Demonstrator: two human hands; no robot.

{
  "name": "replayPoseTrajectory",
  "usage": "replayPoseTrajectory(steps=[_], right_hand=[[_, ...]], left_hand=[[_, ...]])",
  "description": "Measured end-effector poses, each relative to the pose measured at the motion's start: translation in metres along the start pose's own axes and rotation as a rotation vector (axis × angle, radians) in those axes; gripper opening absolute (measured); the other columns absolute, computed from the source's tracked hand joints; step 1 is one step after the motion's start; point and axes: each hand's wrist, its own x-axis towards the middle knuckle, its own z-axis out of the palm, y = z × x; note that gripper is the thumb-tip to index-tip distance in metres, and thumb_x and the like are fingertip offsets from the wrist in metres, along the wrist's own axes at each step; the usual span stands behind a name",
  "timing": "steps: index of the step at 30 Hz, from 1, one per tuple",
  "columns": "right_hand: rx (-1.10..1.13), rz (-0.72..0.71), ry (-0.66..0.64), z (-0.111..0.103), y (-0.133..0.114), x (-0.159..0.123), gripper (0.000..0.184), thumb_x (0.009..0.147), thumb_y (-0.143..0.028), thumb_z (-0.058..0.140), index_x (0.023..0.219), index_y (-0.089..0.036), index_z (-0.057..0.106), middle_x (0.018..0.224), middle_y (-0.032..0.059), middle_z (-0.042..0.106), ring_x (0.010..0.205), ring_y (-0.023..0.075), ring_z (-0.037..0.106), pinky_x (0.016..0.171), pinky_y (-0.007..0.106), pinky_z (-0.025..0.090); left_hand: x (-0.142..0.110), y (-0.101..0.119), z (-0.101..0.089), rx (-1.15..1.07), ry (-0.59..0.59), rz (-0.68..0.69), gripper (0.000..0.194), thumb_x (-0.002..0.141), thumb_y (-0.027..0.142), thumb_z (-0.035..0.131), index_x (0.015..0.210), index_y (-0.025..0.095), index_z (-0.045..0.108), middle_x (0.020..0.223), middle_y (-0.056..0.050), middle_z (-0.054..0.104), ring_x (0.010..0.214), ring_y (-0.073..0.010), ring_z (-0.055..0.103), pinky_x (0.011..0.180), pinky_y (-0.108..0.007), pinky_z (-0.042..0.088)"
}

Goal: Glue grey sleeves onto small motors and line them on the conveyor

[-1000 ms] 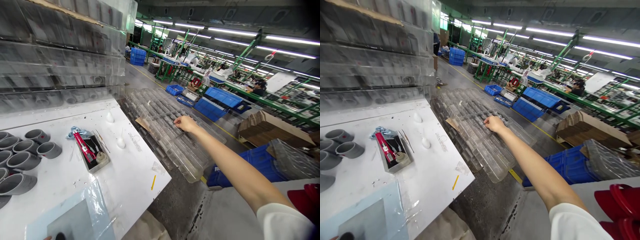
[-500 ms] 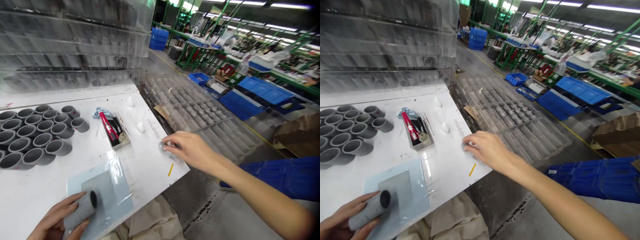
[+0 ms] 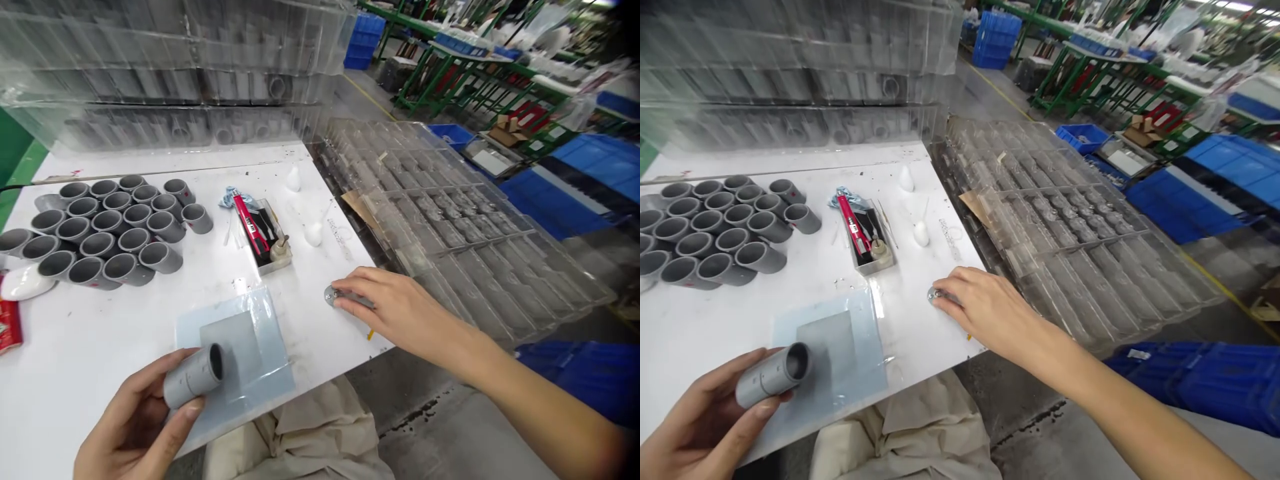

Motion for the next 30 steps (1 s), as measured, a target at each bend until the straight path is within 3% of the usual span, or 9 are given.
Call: replayPoseTrajectory(steps=[2,3,7,12,15,18,22,24,30], right_hand=[[-0.023,-0.026,-0.008,0.006,0.001,0.003,0.031,0.113,-0.037,0.054,0.121,-0.021,0.079,0.111,0.0086,0.079,0.093,0.0272,0.078,0.075,0.039,0.06],[-0.028,-0.037,0.004,0.008,0.002,0.005,0.032,0.113,-0.037,0.053,0.118,-0.022,0.08,0.109,0.0082,0.079,0.09,0.0269,0.078,0.072,0.039,0.059],[0.079,-0.036,0.098,0.013,-0.001,0.014,0.027,0.109,-0.041,0.059,0.109,-0.027,0.082,0.1,0.0058,0.079,0.076,0.024,0.075,0.062,0.037,0.054],[0.707,0.033,0.169,0.03,-0.05,0.019,0.018,0.103,-0.041,0.076,0.115,-0.032,0.085,0.102,0.0037,0.08,0.077,0.0189,0.073,0.059,0.029,0.062],[1.036,0.013,0.175,0.056,-0.086,0.019,0.016,0.098,-0.033,0.083,0.114,-0.031,0.085,0.099,0.0022,0.08,0.085,0.0171,0.075,0.074,0.027,0.067],[1.151,0.031,0.23,0.079,-0.107,0.019,0.019,0.096,-0.027,0.084,0.114,-0.031,0.085,0.102,0.0015,0.078,0.09,0.0159,0.076,0.083,0.026,0.065],[1.203,0.097,0.242,0.09,-0.113,0.02,0.019,0.096,-0.027,0.083,0.114,-0.033,0.085,0.104,0.0014,0.077,0.092,0.0165,0.075,0.084,0.027,0.065],[1.218,0.119,0.236,0.089,-0.113,0.021,0.018,0.096,-0.026,0.083,0.113,-0.033,0.085,0.103,0.0014,0.076,0.091,0.0165,0.074,0.084,0.027,0.065],[1.222,0.101,0.215,0.087,-0.113,0.021,0.018,0.095,-0.028,0.083,0.112,-0.033,0.086,0.103,0.0022,0.075,0.087,0.0167,0.072,0.088,0.031,0.065]], left_hand=[[0.0,0.007,-0.001,-0.012,-0.032,-0.016,0.057,0.077,0.049,0.095,0.128,0.031,0.079,0.1,-0.001,0.087,0.071,-0.0167,0.078,0.06,-0.018,0.063],[0.0,0.013,0.0,-0.038,-0.032,-0.046,0.052,0.08,0.051,0.092,0.126,0.03,0.08,0.102,-0.002,0.086,0.076,-0.0177,0.078,0.065,-0.02,0.064],[-0.001,0.033,0.009,-0.12,-0.025,-0.024,0.038,0.087,0.054,0.087,0.115,0.029,0.085,0.128,-0.006,0.083,0.122,-0.026,0.075,0.098,-0.026,0.061],[-0.001,0.03,0.008,-0.116,-0.009,-0.049,0.043,0.088,0.051,0.086,0.124,0.029,0.082,0.119,-0.005,0.085,0.081,-0.0184,0.075,0.079,-0.027,0.061],[0.0,0.025,0.006,-0.175,0.012,-0.044,0.036,0.091,0.048,0.085,0.12,0.028,0.084,0.122,-0.006,0.084,0.075,-0.0163,0.074,0.077,-0.028,0.061],[0.004,0.026,0.009,-0.242,0.013,-0.002,0.026,0.091,0.044,0.087,0.113,0.029,0.086,0.129,-0.007,0.081,0.095,-0.0206,0.077,0.081,-0.028,0.063],[0.008,0.03,0.015,-0.222,0.021,0.065,0.036,0.079,0.035,0.097,0.113,0.033,0.086,0.135,-0.005,0.077,0.134,-0.0262,0.069,0.101,-0.025,0.06],[0.007,0.03,0.015,-0.196,0.031,0.032,0.041,0.077,0.034,0.099,0.117,0.034,0.086,0.132,-0.003,0.077,0.128,-0.0235,0.072,0.102,-0.024,0.06],[0.002,0.027,0.011,-0.144,-0.015,-0.035,0.046,0.08,0.044,0.096,0.12,0.027,0.084,0.115,-0.006,0.083,0.083,-0.0182,0.075,0.077,-0.027,0.063]])
